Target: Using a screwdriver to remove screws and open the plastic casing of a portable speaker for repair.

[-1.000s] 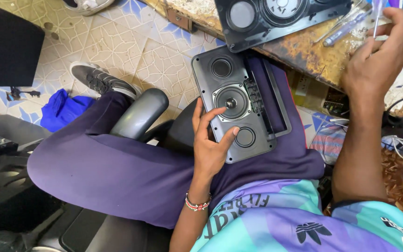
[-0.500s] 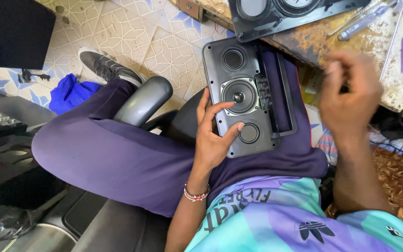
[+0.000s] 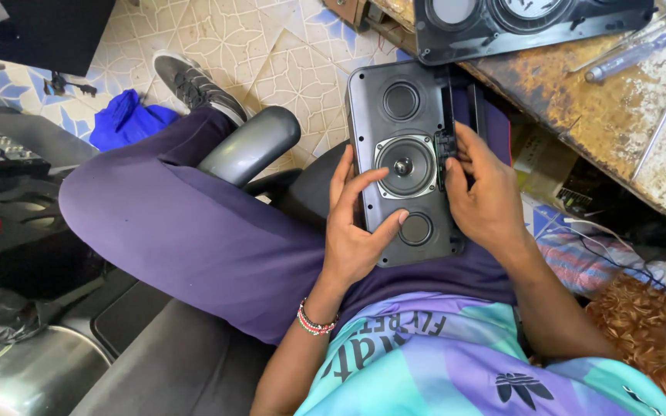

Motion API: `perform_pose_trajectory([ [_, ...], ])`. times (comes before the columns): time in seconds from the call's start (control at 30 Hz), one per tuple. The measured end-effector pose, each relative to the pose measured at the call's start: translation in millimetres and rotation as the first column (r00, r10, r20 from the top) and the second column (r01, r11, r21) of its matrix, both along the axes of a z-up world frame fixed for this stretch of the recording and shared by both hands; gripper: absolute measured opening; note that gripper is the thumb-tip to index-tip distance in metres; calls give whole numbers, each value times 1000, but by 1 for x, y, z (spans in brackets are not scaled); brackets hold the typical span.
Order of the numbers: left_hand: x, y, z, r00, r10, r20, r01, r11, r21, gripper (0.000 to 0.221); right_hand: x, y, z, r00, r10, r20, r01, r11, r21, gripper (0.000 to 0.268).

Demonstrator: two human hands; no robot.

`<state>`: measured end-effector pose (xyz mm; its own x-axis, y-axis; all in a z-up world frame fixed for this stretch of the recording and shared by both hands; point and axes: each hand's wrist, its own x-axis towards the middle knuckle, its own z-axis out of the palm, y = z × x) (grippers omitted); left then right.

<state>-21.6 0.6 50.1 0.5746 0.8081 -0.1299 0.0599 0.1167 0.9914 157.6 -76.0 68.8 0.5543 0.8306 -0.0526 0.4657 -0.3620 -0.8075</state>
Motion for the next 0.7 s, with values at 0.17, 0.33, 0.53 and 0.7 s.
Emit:
perform_pose_trajectory([
  [0.17,-6,-1,-20,995,96,-41,-103,959,-264,91,-1,-19,-34,985,-17,-171,38,992,117,50],
  [0.33,-6,8,-27,983,51,-177,-107,940,-325,86,-20,-31,-23,997,13,-76,-7,997,78,53],
  [0.53,-8,18,-39,983,177,-53,-178,836,-519,73,-29,-40,-5,995,87,51,-91,992,84,53],
  [0.7,-5,16,-38,975,210,-76,-217,810,-545,59,-15,-38,25,985,135,105,-138,990,19,48],
])
